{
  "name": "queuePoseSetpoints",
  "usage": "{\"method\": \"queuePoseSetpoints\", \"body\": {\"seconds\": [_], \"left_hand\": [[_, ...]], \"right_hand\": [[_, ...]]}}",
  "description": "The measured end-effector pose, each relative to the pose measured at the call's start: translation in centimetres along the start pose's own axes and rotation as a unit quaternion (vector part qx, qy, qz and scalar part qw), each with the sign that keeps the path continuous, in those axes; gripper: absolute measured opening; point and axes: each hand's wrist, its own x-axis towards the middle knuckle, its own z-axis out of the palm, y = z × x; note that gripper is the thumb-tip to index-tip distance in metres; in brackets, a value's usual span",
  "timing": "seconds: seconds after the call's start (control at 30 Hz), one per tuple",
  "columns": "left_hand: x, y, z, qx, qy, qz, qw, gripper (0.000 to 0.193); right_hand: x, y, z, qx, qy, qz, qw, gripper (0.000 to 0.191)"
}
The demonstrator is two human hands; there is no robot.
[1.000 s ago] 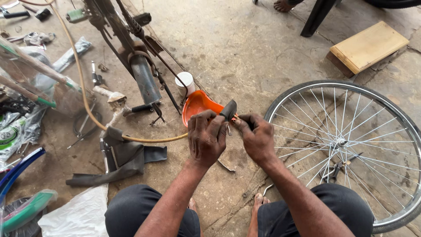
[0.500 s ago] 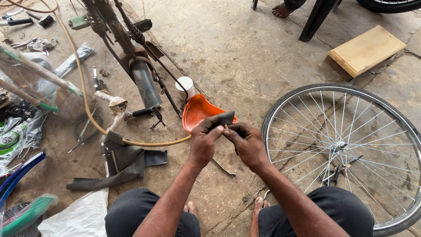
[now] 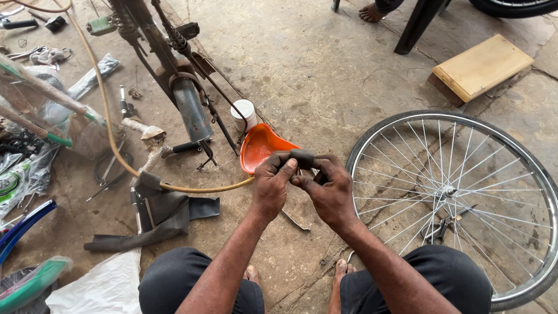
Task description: The person removes a bicycle tire from the rim using a tire lever, then cuts a small piece from a rubber tube and inserts it into the tire. They reseat the tire onto the rim and adjust the wheel hub.
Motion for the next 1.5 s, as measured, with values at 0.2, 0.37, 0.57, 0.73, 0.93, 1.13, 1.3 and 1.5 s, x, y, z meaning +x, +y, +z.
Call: {"method": "queuePoseSetpoints", "body": {"seconds": [0.2,0.37,0.57,0.73,0.93,1.13,1.3,1.5], "left_hand": [[-0.3,0.3,0.4,0.227,0.039,0.139,0.963,0.010],[-0.2,-0.5,-0.1,0.128,0.007,0.095,0.987,0.010],[-1.2,-1.1,-0.5,0.018,-0.002,0.051,0.999,0.013],[-2.2,-1.1,0.0,-0.001,0.000,0.020,1.000,0.019],[-3.0,-0.9,0.0,-0.014,-0.007,0.013,1.000,0.021],[-1.9,-0.5,0.5,0.104,0.039,0.000,0.994,0.020],[-2.1,-0.5,0.1,0.068,-0.004,0.096,0.993,0.017],[-2.1,-0.9,-0.3,0.089,0.002,0.067,0.994,0.014]], "right_hand": [[0.4,-0.4,-0.2,-0.048,0.048,-0.117,0.991,0.041],[0.8,-0.1,-1.3,-0.017,-0.027,-0.113,0.993,0.053],[0.4,0.7,-1.6,0.147,-0.073,-0.075,0.984,0.033],[-0.3,0.8,-1.5,0.049,-0.028,-0.076,0.996,0.024],[-0.2,1.1,-1.9,0.114,-0.056,-0.072,0.989,0.021],[0.7,1.1,-1.7,0.063,-0.069,-0.045,0.995,0.020],[0.6,0.6,-1.6,0.146,-0.077,0.003,0.986,0.027],[0.9,0.2,-1.6,0.221,-0.127,0.058,0.965,0.031]]}}
